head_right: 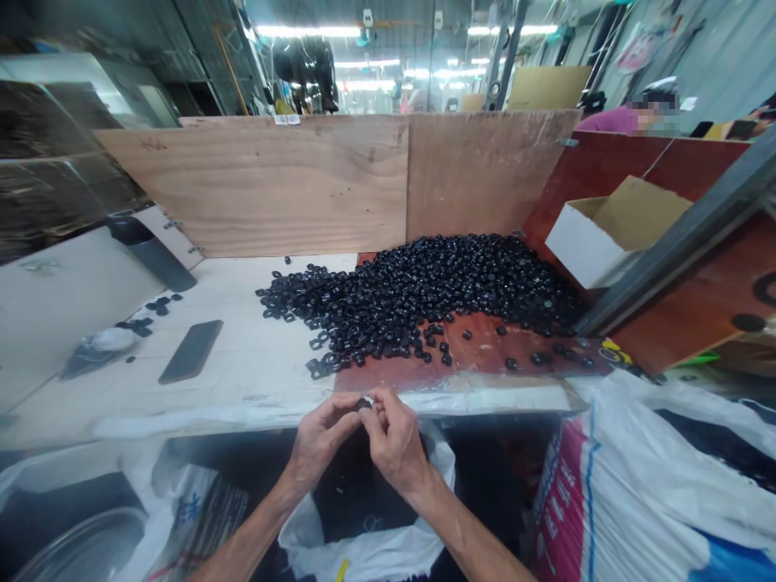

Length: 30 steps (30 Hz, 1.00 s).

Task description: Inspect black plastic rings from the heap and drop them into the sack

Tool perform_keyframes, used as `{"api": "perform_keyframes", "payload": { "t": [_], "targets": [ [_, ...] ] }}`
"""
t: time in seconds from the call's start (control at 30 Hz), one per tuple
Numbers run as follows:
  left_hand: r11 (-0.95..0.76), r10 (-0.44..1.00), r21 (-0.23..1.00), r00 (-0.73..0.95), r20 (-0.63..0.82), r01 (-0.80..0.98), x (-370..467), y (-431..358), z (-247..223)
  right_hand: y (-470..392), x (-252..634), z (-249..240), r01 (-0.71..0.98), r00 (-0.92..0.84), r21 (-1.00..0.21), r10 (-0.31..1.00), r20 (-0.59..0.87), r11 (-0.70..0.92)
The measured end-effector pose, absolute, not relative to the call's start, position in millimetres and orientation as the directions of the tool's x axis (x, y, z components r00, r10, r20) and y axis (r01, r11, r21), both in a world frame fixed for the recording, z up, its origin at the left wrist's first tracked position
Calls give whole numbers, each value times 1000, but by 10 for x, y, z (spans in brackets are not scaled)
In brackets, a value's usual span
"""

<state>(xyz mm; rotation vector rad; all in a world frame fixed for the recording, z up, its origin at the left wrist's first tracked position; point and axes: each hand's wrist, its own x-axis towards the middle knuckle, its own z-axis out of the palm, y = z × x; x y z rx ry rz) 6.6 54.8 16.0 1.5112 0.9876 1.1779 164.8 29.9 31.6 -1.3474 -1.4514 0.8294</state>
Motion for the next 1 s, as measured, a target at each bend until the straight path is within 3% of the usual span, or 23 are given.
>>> {"api": "perform_keyframes", "payload": {
  "t": [0.1, 0.23, 0.3, 0.37, 0.47, 0.53, 0.6, 0.7, 0.8, 0.9, 1.0],
  "targets": [
    [-186, 969, 982, 171, 178, 30, 57, 493, 128, 275, 1655, 327, 317, 6, -928, 978, 209, 196],
    [-498, 856, 849, 259, 448, 178, 0, 444, 20, 244, 1590, 227, 71, 20, -989, 992, -126, -127],
    [-549, 819, 814, 313, 480, 189, -12, 421, 14, 207, 1579, 184, 21, 6, -982, 982, -186, -186],
    [-430, 883, 888, 281, 377, 161, 4, 399, 57, 160, 1601, 182, 107, 20, -990, 996, -90, -92],
    [-151, 965, 987, 223, 137, 49, 49, 370, 143, 97, 1648, 225, 281, 37, -948, 986, 165, 148],
    [-121, 970, 992, 214, 113, 25, 57, 356, 153, 78, 1648, 242, 294, 40, -939, 979, 198, 178],
    [-271, 944, 957, 223, 244, 99, 36, 353, 106, 79, 1618, 228, 184, 65, -982, 996, 64, 51],
    [-587, 794, 786, 327, 512, 196, -26, 363, -10, 90, 1561, 169, -124, 51, -968, 973, -225, -217],
    [-678, 706, 713, 427, 564, 178, -50, 363, -48, 67, 1554, 131, -204, 3, -925, 945, -327, -320],
    [-484, 844, 855, 357, 400, 186, 2, 333, 49, 6, 1606, 145, 39, 50, -991, 991, -123, -126],
    [-168, 958, 980, 253, 137, 104, 68, 292, 161, -46, 1660, 161, 261, 47, -955, 987, 156, 139]
  ]
}}
